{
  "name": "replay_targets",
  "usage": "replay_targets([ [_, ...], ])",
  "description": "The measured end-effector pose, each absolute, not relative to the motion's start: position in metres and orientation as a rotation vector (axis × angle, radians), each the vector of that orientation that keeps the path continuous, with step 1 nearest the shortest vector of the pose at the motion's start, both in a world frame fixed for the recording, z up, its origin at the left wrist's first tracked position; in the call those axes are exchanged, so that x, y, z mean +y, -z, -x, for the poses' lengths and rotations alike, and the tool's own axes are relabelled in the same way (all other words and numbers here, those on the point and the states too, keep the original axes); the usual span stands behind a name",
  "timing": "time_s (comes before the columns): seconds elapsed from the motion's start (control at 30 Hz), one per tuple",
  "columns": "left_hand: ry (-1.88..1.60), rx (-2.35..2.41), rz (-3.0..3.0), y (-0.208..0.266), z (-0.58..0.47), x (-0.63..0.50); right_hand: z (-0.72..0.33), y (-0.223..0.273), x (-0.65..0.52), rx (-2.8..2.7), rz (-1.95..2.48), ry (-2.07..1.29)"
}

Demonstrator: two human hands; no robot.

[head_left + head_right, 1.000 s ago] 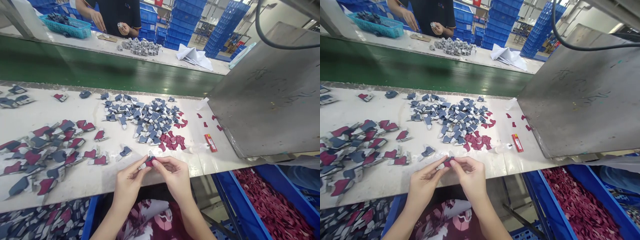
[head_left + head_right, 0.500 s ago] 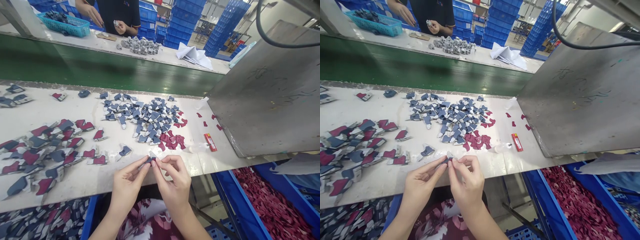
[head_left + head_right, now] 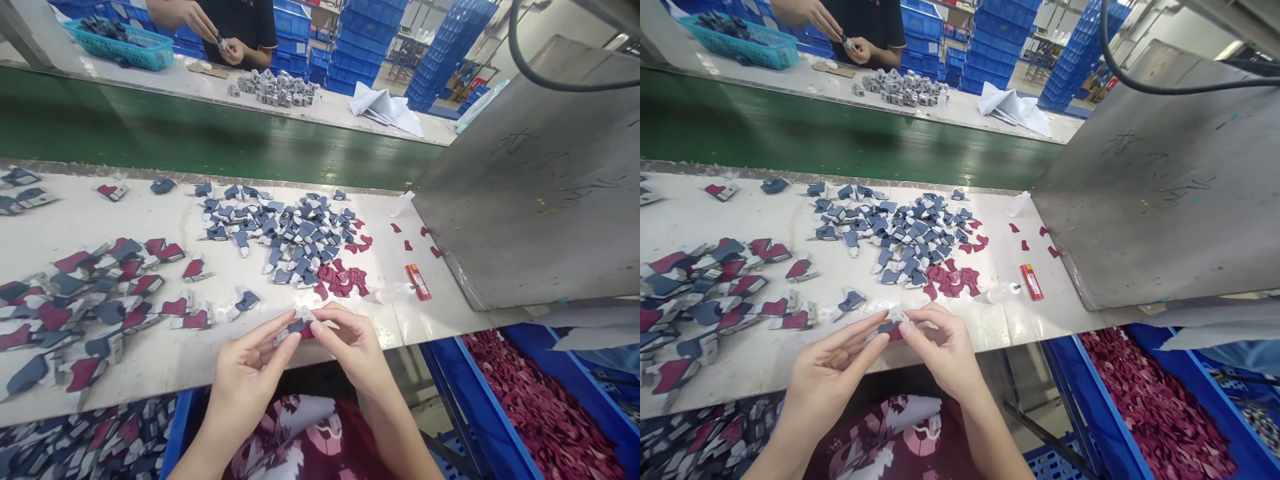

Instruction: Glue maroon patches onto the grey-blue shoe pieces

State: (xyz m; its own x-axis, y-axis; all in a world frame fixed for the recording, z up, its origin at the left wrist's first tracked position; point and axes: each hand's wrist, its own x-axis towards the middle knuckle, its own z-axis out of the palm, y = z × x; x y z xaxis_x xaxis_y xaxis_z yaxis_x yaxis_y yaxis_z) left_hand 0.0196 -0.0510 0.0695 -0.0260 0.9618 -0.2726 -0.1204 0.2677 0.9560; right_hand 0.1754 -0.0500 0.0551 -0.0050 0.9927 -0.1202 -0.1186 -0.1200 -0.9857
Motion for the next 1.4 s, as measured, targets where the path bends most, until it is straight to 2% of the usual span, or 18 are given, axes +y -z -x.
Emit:
replay_targets([
  [0.27,-1.068,1.355,-0.955,-0.074,-0.021,-0.055,-0.162,-0.049,-0.057,-1.164,1.277,-1.064],
  [0.53,-1.099,1.371,-0.976,-0.074,-0.024,-0.060,-0.161,-0.045,-0.055,-1.036,1.222,-1.163],
  [0.73,-1.161,1.406,-1.045,-0.056,-0.022,-0.058,-0.158,-0.039,-0.052,-1.035,1.212,-1.264],
  [1.03,-1.295,1.514,-1.583,-0.030,-0.022,-0.068,-0.152,-0.031,-0.051,-1.092,1.263,-1.221],
  [1.4,-1.032,1.359,-1.387,-0.032,0.001,-0.045,-0.155,-0.028,-0.041,-1.000,1.227,-1.425],
])
